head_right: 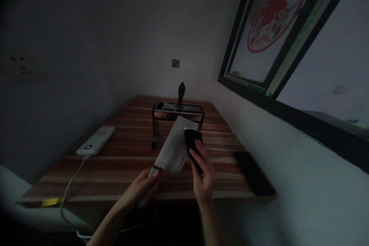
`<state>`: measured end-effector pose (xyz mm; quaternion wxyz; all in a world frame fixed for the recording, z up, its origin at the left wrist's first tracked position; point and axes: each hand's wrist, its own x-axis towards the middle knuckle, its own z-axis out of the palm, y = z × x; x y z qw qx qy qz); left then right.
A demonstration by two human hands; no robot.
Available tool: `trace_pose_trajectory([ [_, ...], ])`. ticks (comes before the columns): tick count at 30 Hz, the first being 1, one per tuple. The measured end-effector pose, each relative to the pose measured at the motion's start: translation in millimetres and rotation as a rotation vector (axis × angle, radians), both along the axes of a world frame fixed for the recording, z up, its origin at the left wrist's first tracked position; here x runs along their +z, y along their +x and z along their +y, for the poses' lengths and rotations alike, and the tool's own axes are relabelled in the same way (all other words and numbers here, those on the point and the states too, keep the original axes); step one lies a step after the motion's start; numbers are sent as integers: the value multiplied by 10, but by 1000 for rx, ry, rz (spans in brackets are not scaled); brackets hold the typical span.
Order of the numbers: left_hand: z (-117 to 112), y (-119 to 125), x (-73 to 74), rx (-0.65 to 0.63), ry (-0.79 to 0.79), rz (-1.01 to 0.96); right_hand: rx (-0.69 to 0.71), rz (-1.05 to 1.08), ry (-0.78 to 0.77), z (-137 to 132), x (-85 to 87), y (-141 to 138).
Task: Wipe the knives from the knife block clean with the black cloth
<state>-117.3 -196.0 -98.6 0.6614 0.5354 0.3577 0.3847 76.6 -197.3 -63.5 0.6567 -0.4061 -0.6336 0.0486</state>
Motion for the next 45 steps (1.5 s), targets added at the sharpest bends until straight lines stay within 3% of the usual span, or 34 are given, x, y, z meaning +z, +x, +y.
trace_pose_trajectory([
  [3, 25, -12, -41, 11, 7, -31, 59, -543, -50, -37, -48, -92],
  [6, 29, -24, -91, -11, 8, -81, 0, -740, -90, -48, -70, -157],
  [12, 10, -31, -104, -109, 13, -161, -94, -855, -115, -85, 55, -186],
  [19, -12, -75, -65, -110, -15, -191, -54, -1040, -52, -95, 176, -210],
  [27, 25, 11, -29, 34, -96, -103, 196, -1256, -40, -69, 146, -227],
  [31, 35, 26, -18, 45, -86, -72, 294, -1297, -4, -43, 105, -210],
  [40, 51, 0, -63, -14, -83, -127, 251, -1302, -29, -29, 188, -192],
  [45, 44, 18, -53, 70, -90, -88, 326, -1305, -10, -47, 211, -213],
])
